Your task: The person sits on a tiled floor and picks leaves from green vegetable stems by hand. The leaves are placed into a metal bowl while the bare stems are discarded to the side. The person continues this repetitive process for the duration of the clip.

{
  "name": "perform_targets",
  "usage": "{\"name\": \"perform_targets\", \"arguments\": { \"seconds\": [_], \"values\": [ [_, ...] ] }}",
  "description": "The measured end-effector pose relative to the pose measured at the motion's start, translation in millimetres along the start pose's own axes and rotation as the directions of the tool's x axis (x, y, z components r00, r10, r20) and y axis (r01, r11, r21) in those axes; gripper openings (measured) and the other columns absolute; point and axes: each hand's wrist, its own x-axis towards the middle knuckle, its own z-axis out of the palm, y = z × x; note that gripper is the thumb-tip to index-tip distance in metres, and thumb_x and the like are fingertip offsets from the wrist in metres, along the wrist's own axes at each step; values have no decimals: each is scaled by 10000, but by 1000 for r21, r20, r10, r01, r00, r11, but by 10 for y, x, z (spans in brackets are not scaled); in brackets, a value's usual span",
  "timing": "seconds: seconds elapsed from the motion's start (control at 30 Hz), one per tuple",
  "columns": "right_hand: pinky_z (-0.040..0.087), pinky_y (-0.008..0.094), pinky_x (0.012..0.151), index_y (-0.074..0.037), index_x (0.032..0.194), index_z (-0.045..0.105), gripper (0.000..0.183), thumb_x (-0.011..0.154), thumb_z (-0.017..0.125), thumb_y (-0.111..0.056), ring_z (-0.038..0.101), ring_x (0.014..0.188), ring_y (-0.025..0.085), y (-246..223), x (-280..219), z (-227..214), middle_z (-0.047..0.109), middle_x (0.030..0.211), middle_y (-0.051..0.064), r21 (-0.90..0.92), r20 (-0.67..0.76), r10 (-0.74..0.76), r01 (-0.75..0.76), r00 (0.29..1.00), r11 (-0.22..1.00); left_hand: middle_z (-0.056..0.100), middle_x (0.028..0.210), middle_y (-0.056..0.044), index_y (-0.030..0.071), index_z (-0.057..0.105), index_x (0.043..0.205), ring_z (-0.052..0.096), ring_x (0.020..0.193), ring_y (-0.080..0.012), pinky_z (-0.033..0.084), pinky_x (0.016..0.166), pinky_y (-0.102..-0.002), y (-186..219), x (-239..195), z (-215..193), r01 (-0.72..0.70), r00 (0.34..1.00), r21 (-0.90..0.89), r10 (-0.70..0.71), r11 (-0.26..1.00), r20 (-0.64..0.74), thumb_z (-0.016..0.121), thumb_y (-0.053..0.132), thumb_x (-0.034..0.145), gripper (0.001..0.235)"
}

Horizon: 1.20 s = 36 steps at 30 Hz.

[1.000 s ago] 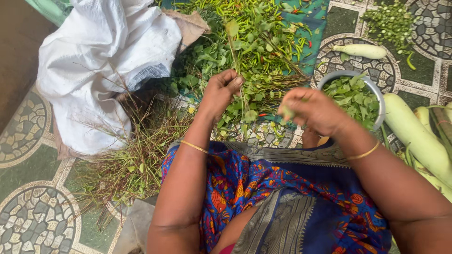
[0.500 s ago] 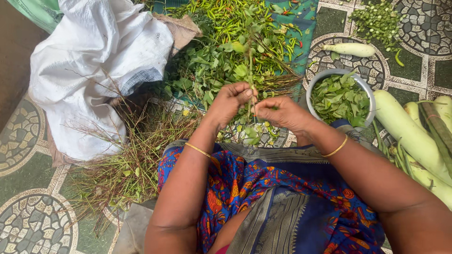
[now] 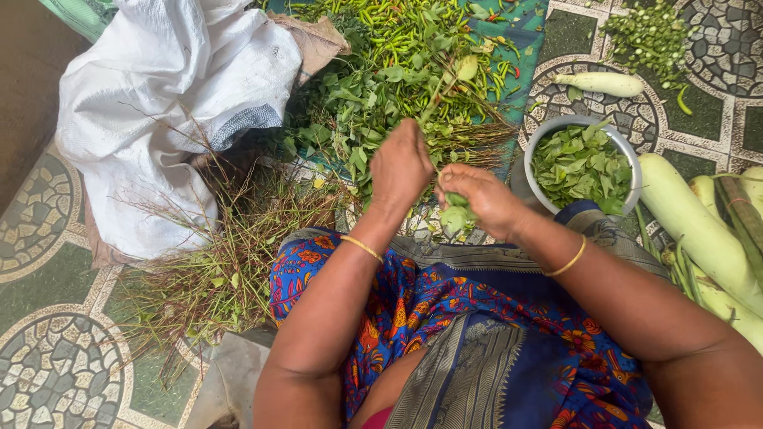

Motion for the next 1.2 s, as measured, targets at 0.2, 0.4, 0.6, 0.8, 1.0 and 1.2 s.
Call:
{"name": "perform_targets", "arguments": {
  "seconds": [0.2, 0.4, 0.6, 0.8, 1.0, 1.2],
  "values": [
    [497, 376, 776, -77, 1060, 653, 247, 894, 676, -258, 619, 919, 225, -377, -419, 5, 656, 990, 62, -517, 77, -318, 311, 945, 797, 707, 819, -154, 37, 680, 964, 710, 719, -339, 570, 609, -481, -894, 483, -597, 211, 959, 457, -94, 864, -267, 661, 132, 899, 117],
    [538, 369, 788, -7, 1016, 566, 462, 637, 789, -148, 631, 902, 296, -1247, -1104, -1204, 647, 1029, 142, -957, 269, -632, 275, 727, -90, 674, 1263, -184, 77, 723, 1197, 655, 1137, -394, 504, 931, -572, -1980, 143, -1842, 474, 760, 702, -649, 532, -22, 811, 590, 785, 665],
    [470, 239, 572, -110, 1065, 690, 93, 1077, 707, -201, 574, 732, 72, -807, -911, -2602, 679, 948, -1, -491, -670, -453, 107, 589, 865, 613, 1367, -229, 234, 735, 1287, 520, 1249, -512, 419, 959, -678, -1954, 136, -1952, 459, 799, 742, -592, 488, -105, 784, 657, 828, 626],
    [534, 341, 889, -70, 1162, 714, 326, 988, 723, -345, 674, 961, 171, 70, -559, -3570, 733, 1140, 122, -492, -814, -254, -387, 522, 780, 628, 1389, -208, 343, 659, 1439, 514, 1288, -483, 250, 1045, -740, -1952, 212, -1860, 384, 820, 803, -569, 455, -70, 772, 651, 823, 698],
    [514, 404, 1032, -46, 1242, 728, 546, 1071, 653, -560, 700, 1098, 308, 35, -353, -3743, 733, 1203, 192, -603, -789, -337, -538, 515, 590, 648, 1424, -158, 190, 736, 1331, 549, 1309, -391, 322, 1037, -664, -1676, 65, -1770, 170, 944, 837, -329, 520, 13, 727, 644, 892, 631],
    [311, 663, 1075, -225, 1221, 755, 585, 766, 812, -588, 580, 1252, 377, -472, 483, -3150, 708, 1244, 132, -796, -505, -145, -524, 851, -304, 743, 1230, -178, 169, 780, 1227, 629, 1254, -390, 430, 1078, -564, -1327, 135, -1719, 203, 780, 900, -619, 386, 89, 681, 626, 1020, 511]
  ]
}}
